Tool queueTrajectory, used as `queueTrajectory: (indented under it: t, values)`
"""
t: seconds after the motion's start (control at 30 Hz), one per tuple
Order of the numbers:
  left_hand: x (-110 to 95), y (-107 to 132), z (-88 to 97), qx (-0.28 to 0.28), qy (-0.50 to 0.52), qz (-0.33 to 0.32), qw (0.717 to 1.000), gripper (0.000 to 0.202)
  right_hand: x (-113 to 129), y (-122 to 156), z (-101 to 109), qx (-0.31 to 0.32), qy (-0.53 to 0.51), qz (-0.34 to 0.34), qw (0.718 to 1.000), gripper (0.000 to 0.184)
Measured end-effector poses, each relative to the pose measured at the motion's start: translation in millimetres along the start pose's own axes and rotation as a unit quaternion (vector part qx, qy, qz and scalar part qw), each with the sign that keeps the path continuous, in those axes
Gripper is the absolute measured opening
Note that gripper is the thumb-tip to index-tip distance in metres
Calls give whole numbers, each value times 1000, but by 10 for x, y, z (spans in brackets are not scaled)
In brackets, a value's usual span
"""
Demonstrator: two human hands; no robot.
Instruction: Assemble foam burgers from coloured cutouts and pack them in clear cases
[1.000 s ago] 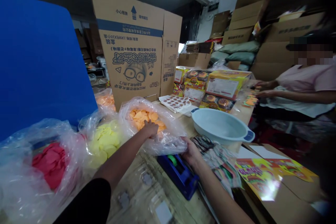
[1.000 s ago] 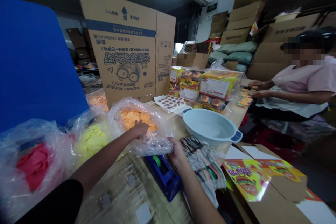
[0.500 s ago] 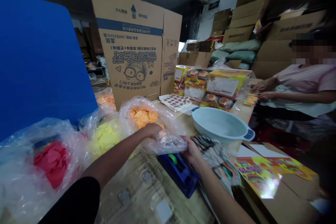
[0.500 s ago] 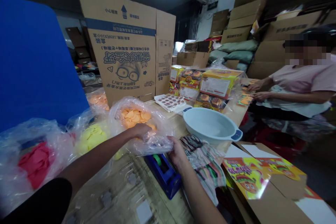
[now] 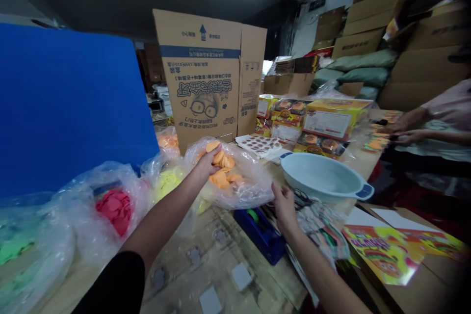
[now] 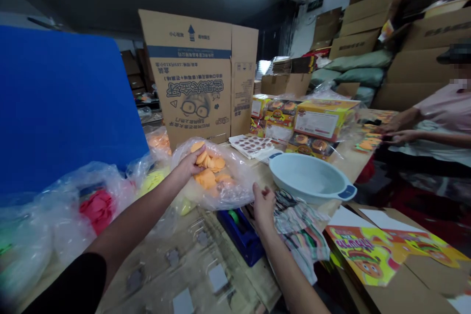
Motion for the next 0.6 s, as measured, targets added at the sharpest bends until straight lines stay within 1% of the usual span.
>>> queueTrajectory:
  t: [0.03, 0.07, 0.1, 0.13, 0.17, 0.2, 0.27, 0.33, 0.37, 0.4, 0.47, 0.53, 0.6]
  values:
    - [0, 129, -2, 15, 16, 11, 1000, 46, 83, 88, -45, -12, 43, 75, 996, 34]
    - [17, 273, -12, 28, 28, 22, 999, 45, 169, 187, -109, -5, 86, 137, 987, 34]
    - [50, 430, -27, 39, 38, 32, 998, 46, 253, 295, -190, 20, 124, 178, 976, 31]
    - [96, 596, -47, 47, 45, 38, 997, 48, 330, 407, -283, 54, 152, 195, 967, 25]
    - [152, 766, -69, 54, 49, 40, 997, 51, 394, 520, -384, 96, 169, 186, 963, 20]
    - [214, 937, -90, 63, 50, 39, 996, 54, 444, 631, -482, 133, 172, 156, 964, 17]
    - [342, 1261, -118, 76, 47, 36, 995, 55, 490, 834, -647, 194, 173, 56, 964, 17]
    - [457, 1542, -113, 80, 36, 48, 995, 53, 462, 1002, -736, 234, 171, -51, 956, 18]
    - [504, 1663, -97, 82, 30, 63, 994, 54, 426, 1071, -746, 245, 168, -92, 950, 20]
    - [543, 1772, -74, 87, 25, 83, 992, 54, 379, 1131, -737, 248, 162, -123, 947, 21]
    - [602, 1958, -16, 111, 38, 125, 985, 55, 270, 1226, -674, 237, 149, -161, 946, 24]
    - [647, 2108, 41, 141, 85, 154, 974, 55, 160, 1302, -590, 222, 142, -183, 947, 24]
    - [697, 2226, 88, 160, 134, 170, 963, 54, 79, 1358, -510, 207, 128, -192, 951, 24]
Point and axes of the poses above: each hand's wrist, its own y-axis away from the middle knuckle, its own z-axis out of the back of the hand, x = y × z, the point moved 1 cm from there along -y, towards the middle knuckle, and after that the axes turned 11 degrees about -y, right-handed, at the moved point
